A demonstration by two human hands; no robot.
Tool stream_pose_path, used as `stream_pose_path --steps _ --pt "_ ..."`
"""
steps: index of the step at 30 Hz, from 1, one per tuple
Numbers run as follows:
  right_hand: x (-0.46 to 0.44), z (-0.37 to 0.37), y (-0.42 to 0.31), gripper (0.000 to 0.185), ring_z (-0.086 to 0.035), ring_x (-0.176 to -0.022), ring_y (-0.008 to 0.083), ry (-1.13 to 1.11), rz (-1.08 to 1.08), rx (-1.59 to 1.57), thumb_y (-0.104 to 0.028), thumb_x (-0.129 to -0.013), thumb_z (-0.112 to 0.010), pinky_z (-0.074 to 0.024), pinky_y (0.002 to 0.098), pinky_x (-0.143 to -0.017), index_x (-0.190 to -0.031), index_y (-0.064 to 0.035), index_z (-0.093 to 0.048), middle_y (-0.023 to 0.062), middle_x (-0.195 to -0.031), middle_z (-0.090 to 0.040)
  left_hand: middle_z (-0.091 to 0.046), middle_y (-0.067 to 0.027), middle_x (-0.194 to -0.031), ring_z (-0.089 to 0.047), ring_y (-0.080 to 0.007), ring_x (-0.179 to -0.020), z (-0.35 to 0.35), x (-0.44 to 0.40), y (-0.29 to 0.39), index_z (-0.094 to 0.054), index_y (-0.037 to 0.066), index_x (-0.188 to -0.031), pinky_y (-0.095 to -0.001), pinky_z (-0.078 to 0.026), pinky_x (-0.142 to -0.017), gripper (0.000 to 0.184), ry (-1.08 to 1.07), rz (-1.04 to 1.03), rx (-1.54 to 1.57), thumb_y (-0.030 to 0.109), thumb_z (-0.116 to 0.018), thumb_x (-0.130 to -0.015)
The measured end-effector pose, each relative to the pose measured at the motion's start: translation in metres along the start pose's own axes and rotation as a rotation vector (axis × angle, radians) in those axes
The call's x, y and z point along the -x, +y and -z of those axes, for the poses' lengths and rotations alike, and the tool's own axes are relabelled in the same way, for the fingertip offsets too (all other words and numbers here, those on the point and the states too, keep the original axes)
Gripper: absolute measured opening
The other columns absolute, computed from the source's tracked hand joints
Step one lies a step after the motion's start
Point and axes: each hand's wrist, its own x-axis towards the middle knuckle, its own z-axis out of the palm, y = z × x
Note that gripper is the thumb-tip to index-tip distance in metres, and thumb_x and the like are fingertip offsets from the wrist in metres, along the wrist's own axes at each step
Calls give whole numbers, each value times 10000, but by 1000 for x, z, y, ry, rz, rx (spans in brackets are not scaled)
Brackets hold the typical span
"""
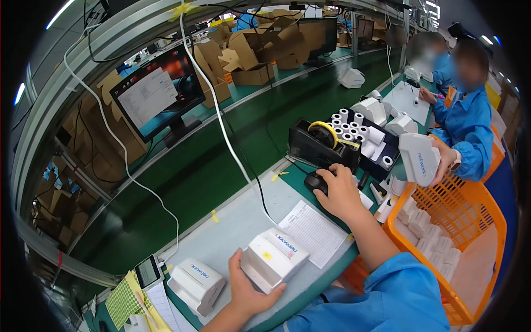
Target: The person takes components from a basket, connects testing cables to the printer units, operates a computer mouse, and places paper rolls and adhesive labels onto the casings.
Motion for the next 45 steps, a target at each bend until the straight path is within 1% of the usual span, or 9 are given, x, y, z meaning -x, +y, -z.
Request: stream_pose_path --steps 3,10,13,14,24,27,33,37,45 --pt "1 -15 7 488 -470 -1108 372 -2 -72 22 -210 -710 -733 -430 430 -927 -1156 -82 -583 231 -1170 -496 -344 -243 -1196 -411 -335 -1110 -2 -3 -6 -178 -133 -1303 -422 -334 -981 1096 -36 -82 -112 356 -825 -566" --pt "8 -25 6 561 -520 -1050 412 -29 -97 -35 -220 -693 -735 -460 459 -882 -1217 -182 -539 257 -1160 -497 -351 -280 -1204 -407 -380 -1134 1 3 -6 -171 -133 -1315 -450 -337 -983 1105 -57 4 -88 380 -822 -584" --pt "8 -28 10 533 -539 -1027 411 -4 -104 -60 -225 -701 -720 -459 459 -880 -1207 -180 -556 254 -1139 -518 -399 -282 -1297 -437 -395 -1180 3 1 13 -218 -100 -1378 -436 -363 -1009 1078 -6 113 -224 405 -765 -598" --pt "9 -29 9 528 -540 -1030 411 0 -109 -49 -224 -702 -717 -459 459 -883 -1206 -182 -562 256 -1150 -517 -303 -313 -1334 -352 -422 -1242 2 1 8 -93 -112 -1392 -435 -282 -1071 1241 -61 106 -209 271 -848 -485" --pt "9 -31 12 468 -527 -1086 401 -24 -101 -45 -228 -732 -695 -446 443 -930 -1188 -217 -593 259 -1227 -492 -361 -293 -1298 -391 -404 -1209 4 1 7 -128 -90 -1386 -438 -317 -1041 1161 -77 152 -95 266 -835 -536" --pt "9 -32 11 452 -523 -1092 403 -18 -95 -56 -221 -731 -693 -439 448 -937 -1174 -220 -604 260 -1232 -491 -362 -291 -1297 -387 -404 -1212 4 2 3 -128 -86 -1385 -441 -312 -1045 1158 -81 111 -162 263 -835 -537" --pt "10 -34 11 432 -534 -1061 400 29 -102 -63 -214 -709 -694 -445 460 -909 -1136 -226 -626 256 -1199 -512 -336 -295 -1320 -366 -408 -1235 7 -1 14 -124 -78 -1389 -440 -307 -1055 1171 -102 242 -146 275 -839 -530" --pt "12 -35 13 430 -536 -1054 401 47 -111 -86 -222 -686 -703 -450 464 -903 -1110 -253 -640 244 -1197 -519 -335 -291 -1321 -363 -401 -1244 4 1 10 -118 -71 -1390 -431 -311 -1057 1182 -112 202 -143 286 -842 -527" --pt "10 -36 14 430 -515 -1092 413 50 -113 -120 -192 -666 -727 -436 453 -933 -1089 -220 -662 252 -1213 -509 -340 -297 -1318 -370 -414 -1241 3 2 14 -129 -45 -1394 -424 -326 -1052 1172 -71 155 -153 317 -839 -535"
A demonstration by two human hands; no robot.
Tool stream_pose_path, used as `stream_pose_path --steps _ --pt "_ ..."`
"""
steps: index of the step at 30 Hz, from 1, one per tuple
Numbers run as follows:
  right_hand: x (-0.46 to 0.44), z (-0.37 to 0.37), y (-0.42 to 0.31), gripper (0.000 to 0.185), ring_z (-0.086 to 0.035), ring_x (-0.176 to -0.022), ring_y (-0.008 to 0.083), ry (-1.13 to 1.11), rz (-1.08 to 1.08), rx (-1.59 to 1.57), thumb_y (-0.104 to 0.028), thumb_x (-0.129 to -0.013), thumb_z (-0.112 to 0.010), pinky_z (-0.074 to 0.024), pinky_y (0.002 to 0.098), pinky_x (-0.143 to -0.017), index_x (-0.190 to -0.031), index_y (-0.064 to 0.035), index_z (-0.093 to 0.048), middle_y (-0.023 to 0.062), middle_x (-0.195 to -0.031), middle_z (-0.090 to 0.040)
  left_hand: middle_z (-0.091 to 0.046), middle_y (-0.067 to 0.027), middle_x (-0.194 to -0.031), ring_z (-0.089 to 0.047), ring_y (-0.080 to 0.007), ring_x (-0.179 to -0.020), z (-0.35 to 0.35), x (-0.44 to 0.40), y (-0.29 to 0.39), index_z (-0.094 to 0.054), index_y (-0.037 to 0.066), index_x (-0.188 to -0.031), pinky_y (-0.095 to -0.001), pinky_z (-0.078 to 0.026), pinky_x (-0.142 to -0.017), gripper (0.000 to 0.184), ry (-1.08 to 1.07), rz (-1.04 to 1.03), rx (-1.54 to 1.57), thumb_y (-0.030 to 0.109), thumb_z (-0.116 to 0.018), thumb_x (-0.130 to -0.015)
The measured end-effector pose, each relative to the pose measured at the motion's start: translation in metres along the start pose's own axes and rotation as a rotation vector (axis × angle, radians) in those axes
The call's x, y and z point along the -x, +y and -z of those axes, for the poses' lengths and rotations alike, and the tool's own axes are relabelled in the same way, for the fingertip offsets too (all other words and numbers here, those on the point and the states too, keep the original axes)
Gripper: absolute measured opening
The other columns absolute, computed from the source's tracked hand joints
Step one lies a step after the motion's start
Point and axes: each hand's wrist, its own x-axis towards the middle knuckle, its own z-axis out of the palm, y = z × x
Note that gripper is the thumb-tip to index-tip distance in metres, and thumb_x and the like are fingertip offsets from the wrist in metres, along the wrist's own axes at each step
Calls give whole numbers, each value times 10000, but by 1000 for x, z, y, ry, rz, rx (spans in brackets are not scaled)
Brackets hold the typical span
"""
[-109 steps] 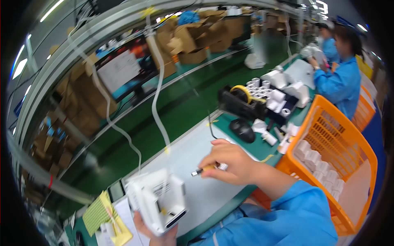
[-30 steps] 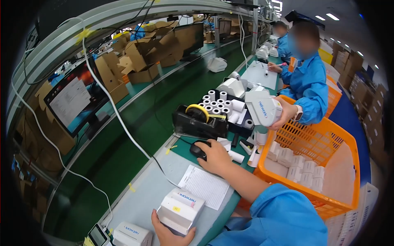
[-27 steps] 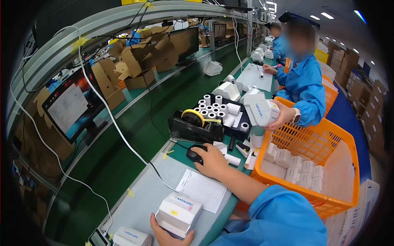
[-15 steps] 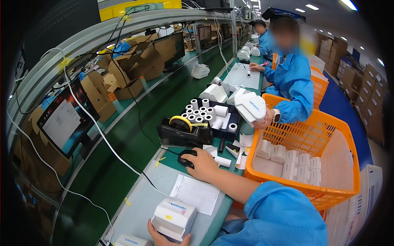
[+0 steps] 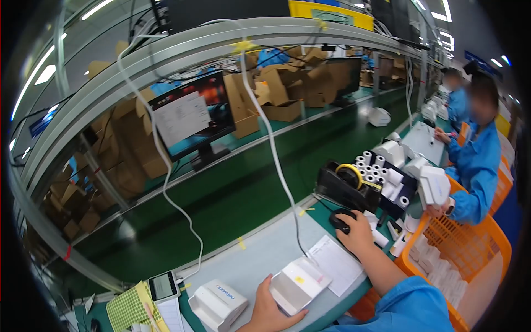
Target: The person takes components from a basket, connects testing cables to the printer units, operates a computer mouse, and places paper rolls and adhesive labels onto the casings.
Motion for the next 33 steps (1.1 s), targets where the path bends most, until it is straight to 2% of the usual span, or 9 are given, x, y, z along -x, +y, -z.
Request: stream_pose_path --steps 13,25,28,31,33 --pt "-2 0 -3 438 -503 -1119 400 -26 -54 27 -180 -683 -726 -423 433 -955 -1114 -187 -654 246 -1243 -494 -338 -283 -1318 -369 -420 -1228 -8 3 -9 -198 -58 -1376 -437 -328 -1044 1141 81 -70 24 351 -843 -528" --pt "-3 -3 -5 434 -502 -1114 407 -9 -60 40 -177 -682 -731 -423 435 -953 -1108 -164 -650 252 -1229 -496 -400 -289 -1251 -427 -428 -1164 -8 0 -6 -243 -51 -1353 -457 -367 -1001 1111 168 -140 45 339 -859 -516" --pt "-2 -3 -5 437 -503 -1109 410 -4 -55 45 -175 -681 -732 -423 439 -950 -1110 -160 -647 255 -1221 -497 -306 -307 -1268 -368 -395 -1210 9 -9 2 -129 -107 -1355 -448 -297 -1041 1154 -251 212 109 378 -832 -581" --pt "-3 -2 -7 439 -504 -1104 411 -2 -54 49 -172 -682 -731 -424 442 -949 -1112 -155 -645 255 -1218 -499 -402 -291 -1250 -427 -431 -1162 -8 0 -6 -242 -40 -1356 -461 -369 -1000 1101 172 -135 57 332 -857 -521" --pt "-2 -2 -7 439 -504 -1103 412 -1 -49 53 -171 -681 -731 -424 442 -949 -1111 -152 -645 254 -1217 -499 -402 -292 -1250 -427 -434 -1160 -9 2 -7 -236 -35 -1360 -463 -371 -999 1100 168 -129 57 326 -854 -525"
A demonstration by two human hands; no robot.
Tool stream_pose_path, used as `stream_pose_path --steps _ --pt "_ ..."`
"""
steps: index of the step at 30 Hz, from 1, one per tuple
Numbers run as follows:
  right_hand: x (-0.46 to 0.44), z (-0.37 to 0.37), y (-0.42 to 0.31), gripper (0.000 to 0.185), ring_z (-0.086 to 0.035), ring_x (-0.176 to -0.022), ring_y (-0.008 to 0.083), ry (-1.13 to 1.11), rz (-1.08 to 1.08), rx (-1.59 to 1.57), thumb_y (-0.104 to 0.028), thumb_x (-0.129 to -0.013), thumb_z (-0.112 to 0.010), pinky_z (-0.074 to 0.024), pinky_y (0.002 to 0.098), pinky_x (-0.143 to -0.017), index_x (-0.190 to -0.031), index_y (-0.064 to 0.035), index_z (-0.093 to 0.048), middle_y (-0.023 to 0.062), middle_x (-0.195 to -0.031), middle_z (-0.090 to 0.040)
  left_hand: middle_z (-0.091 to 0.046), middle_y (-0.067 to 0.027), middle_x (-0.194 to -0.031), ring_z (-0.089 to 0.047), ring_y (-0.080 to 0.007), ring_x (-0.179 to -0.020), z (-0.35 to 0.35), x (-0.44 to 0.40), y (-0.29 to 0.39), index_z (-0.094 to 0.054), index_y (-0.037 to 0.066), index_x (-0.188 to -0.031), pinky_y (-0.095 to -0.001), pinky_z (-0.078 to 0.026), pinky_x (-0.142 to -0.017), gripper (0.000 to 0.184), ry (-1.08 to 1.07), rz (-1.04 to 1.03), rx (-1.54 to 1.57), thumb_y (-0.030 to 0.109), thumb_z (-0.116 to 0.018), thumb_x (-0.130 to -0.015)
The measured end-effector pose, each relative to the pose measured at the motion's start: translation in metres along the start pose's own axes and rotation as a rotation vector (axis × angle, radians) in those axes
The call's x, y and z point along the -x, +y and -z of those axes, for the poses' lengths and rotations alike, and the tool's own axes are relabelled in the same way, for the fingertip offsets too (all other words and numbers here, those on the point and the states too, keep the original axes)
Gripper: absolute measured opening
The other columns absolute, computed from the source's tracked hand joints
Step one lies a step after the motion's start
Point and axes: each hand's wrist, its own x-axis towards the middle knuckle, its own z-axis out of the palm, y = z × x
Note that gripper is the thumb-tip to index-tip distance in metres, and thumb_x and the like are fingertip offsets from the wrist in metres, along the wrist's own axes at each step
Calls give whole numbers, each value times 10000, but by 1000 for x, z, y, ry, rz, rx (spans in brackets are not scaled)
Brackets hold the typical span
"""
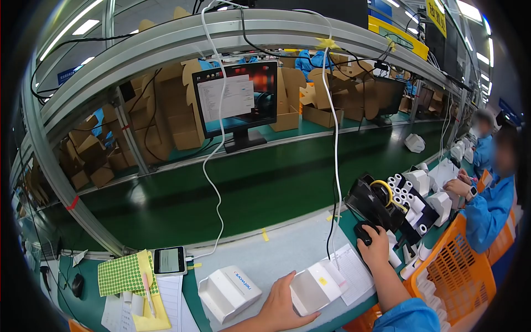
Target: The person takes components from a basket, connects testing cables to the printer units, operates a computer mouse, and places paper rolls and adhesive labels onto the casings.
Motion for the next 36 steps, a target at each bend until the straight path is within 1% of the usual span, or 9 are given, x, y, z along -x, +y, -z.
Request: stream_pose_path --steps 7,11,23,36 --pt "0 0 1 433 -506 -1102 409 0 8 2 -165 -682 -730 -426 434 -950 -1106 -145 -647 255 -1218 -500 -399 -298 -1252 -429 -437 -1159 2 -2 4 -222 -33 -1365 -466 -376 -995 1099 -19 33 16 321 -847 -534" --pt "0 3 -4 426 -507 -1104 408 -6 -4 4 -164 -688 -727 -428 429 -952 -1106 -144 -647 255 -1219 -499 -402 -300 -1247 -431 -437 -1158 2 -1 2 -224 -34 -1365 -465 -379 -994 1095 -16 18 7 320 -846 -536" --pt "0 2 -3 443 -495 -1126 398 -37 -33 32 -181 -694 -727 -420 426 -962 -1128 -169 -636 241 -1244 -486 -401 -305 -1252 -431 -438 -1161 1 -1 1 -229 -42 -1358 -468 -372 -1002 1100 -22 23 16 318 -850 -525" --pt "0 2 0 444 -496 -1128 394 -37 -4 25 -181 -689 -723 -420 428 -964 -1124 -169 -639 242 -1238 -493 -390 -300 -1252 -419 -435 -1167 1 0 0 -200 -28 -1371 -468 -363 -1009 1121 -43 44 11 334 -848 -533"
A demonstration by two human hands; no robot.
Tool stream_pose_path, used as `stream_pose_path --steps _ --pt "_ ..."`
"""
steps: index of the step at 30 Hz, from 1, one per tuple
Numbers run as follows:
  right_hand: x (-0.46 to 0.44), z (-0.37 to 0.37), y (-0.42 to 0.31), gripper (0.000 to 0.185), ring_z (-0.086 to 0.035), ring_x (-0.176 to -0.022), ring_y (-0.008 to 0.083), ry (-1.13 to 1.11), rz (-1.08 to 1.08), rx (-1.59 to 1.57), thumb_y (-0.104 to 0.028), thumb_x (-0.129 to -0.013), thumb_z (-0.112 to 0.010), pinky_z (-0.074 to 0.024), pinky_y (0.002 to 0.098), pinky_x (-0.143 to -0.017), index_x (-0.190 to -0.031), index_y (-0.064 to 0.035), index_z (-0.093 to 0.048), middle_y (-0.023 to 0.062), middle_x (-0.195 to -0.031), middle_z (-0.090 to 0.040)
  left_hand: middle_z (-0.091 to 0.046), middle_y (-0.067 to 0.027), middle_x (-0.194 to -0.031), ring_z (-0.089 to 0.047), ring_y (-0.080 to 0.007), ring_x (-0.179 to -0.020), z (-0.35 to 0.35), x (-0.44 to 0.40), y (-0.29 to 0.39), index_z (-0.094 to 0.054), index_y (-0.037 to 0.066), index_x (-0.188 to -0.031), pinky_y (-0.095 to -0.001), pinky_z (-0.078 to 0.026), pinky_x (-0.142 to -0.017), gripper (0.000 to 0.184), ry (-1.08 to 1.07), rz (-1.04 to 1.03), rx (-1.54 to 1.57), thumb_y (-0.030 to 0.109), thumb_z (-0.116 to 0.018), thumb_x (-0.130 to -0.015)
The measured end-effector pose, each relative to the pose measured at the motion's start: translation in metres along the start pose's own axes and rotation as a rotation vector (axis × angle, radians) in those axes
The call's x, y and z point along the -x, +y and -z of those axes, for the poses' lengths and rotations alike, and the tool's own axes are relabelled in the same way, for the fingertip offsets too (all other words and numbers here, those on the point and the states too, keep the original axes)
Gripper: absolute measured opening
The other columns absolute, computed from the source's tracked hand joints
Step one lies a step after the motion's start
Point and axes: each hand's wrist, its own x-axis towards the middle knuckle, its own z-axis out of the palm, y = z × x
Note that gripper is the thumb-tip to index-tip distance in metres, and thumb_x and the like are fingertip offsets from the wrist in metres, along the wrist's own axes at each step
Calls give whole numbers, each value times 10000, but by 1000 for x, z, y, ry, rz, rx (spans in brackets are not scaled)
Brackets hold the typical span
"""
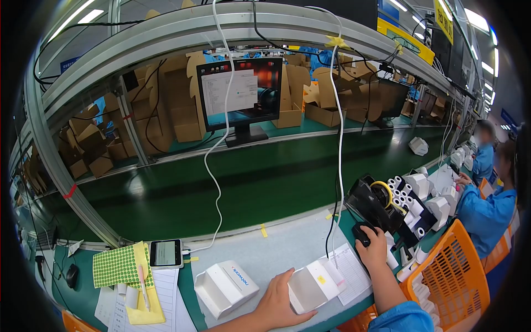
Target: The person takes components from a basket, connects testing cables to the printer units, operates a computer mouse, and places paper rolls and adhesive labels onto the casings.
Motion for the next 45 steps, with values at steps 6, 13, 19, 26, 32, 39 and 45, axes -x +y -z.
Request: stream_pose_path --steps 6,13,19,26,32,39,45 --pt "0 3 -2 438 -517 -1093 400 5 22 -31 -132 -666 -730 -426 407 -957 -1095 -123 -646 238 -1202 -506 -385 -301 -1257 -416 -436 -1170 2 0 3 -197 -28 -1372 -465 -363 -1010 1124 -14 21 -6 341 -849 -534" --pt "0 1 3 439 -528 -1079 400 14 48 -48 -121 -657 -733 -431 399 -952 -1088 -115 -647 239 -1190 -512 -366 -310 -1215 -404 -418 -1149 10 -8 -1 -182 -121 -1323 -476 -342 -985 1074 -163 0 38 395 -811 -622" --pt "-2 1 4 439 -523 -1076 408 12 89 -54 -144 -664 -723 -439 425 -935 -1096 -140 -648 256 -1181 -518 -331 -315 -1253 -383 -414 -1200 11 -9 1 -160 -105 -1343 -452 -329 -1025 1136 -193 42 16 412 -833 -589" --pt "-1 1 5 456 -509 -1111 414 -14 49 -28 -169 -691 -716 -424 419 -960 -1138 -180 -632 256 -1227 -496 -354 -295 -1222 -405 -408 -1152 13 -10 3 -186 -106 -1328 -448 -368 -968 1104 -189 52 0 397 -831 -587" --pt "-1 2 5 438 -516 -1111 412 -16 41 -29 -190 -691 -720 -442 435 -945 -1120 -223 -641 256 -1238 -496 -347 -300 -1218 -411 -415 -1138 10 -9 0 -165 -111 -1330 -460 -366 -965 1118 -194 58 2 380 -834 -581" --pt "-1 4 3 447 -487 -1151 400 -68 15 -23 -178 -709 -718 -436 408 -960 -1147 -190 -630 240 -1267 -471 -356 -303 -1197 -420 -423 -1117 11 -10 1 -172 -121 -1318 -468 -369 -950 1110 -187 41 7 371 -836 -578" --pt "-1 5 2 444 -490 -1147 396 -67 3 -21 -178 -707 -720 -434 411 -962 -1142 -187 -632 237 -1265 -473 -365 -298 -1183 -431 -417 -1099 9 -9 -2 -174 -128 -1312 -465 -371 -941 1110 -174 28 25 367 -838 -573"
